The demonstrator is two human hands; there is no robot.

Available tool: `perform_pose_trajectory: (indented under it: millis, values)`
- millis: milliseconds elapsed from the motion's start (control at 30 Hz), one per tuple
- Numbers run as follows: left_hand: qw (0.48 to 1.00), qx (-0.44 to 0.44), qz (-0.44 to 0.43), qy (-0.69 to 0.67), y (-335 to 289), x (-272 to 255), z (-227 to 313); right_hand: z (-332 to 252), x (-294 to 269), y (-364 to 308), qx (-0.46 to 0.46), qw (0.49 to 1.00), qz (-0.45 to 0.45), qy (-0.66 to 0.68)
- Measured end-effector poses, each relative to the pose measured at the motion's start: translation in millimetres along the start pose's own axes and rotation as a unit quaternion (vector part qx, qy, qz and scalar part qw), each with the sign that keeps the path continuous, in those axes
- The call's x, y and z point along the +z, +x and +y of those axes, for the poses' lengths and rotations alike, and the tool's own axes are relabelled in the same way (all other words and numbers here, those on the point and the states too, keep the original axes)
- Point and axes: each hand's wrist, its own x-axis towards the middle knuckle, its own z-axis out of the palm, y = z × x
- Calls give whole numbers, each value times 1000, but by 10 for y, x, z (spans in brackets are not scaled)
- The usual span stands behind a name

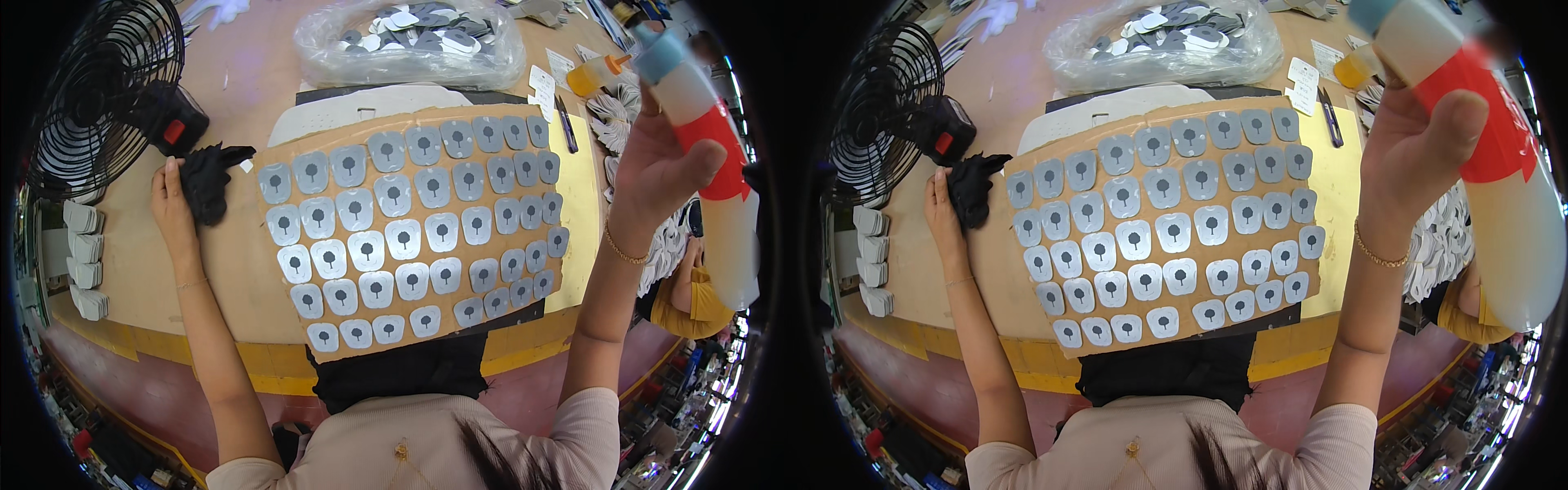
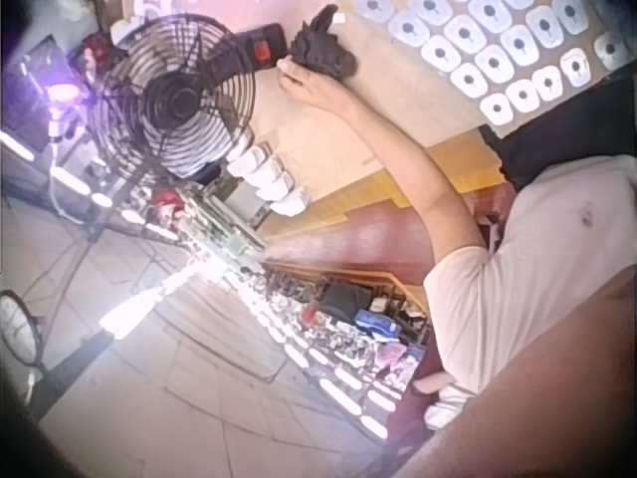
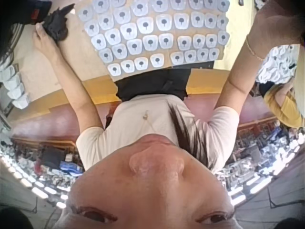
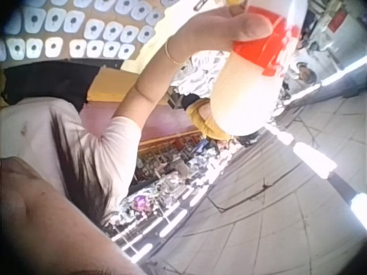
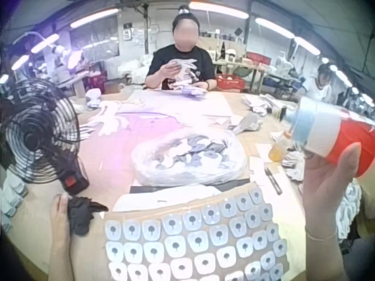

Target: The person uses a squeeze bottle to apply a small amount of liquid to the center of each gray square on a cardboard sheet. The person holds a black cloth in the left hand throughout the task.

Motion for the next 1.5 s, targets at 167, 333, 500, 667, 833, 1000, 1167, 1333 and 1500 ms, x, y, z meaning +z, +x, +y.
perform_pose_trajectory:
  millis: [167,333,500,667,833,1000,1167,1333,1500]
  values:
    - [1000,0,-2,1,-8,6,13,-57,58,-302,114,969,-30,-219]
    - [1000,6,3,14,2,4,22,84,132,-414,151,944,-88,-280]
    - [1000,16,3,16,-13,8,14,128,200,-464,167,931,-97,-311]
    - [1000,11,4,11,-18,15,28,149,198,-463,141,928,-128,-319]
    - [1000,17,-4,14,-9,19,19,188,193,-480,134,921,-144,-336]
    - [1000,20,3,18,0,-8,-9,153,58,-420,148,967,-36,-203]
    - [1000,10,3,9,-21,40,29,-309,-145,-6,160,961,-21,226]
    - [1000,14,-4,16,0,-26,-24,-563,-258,110,160,929,-79,324]
    - [1000,14,0,16,23,3,-66,-225,-280,-420,186,979,69,-38]
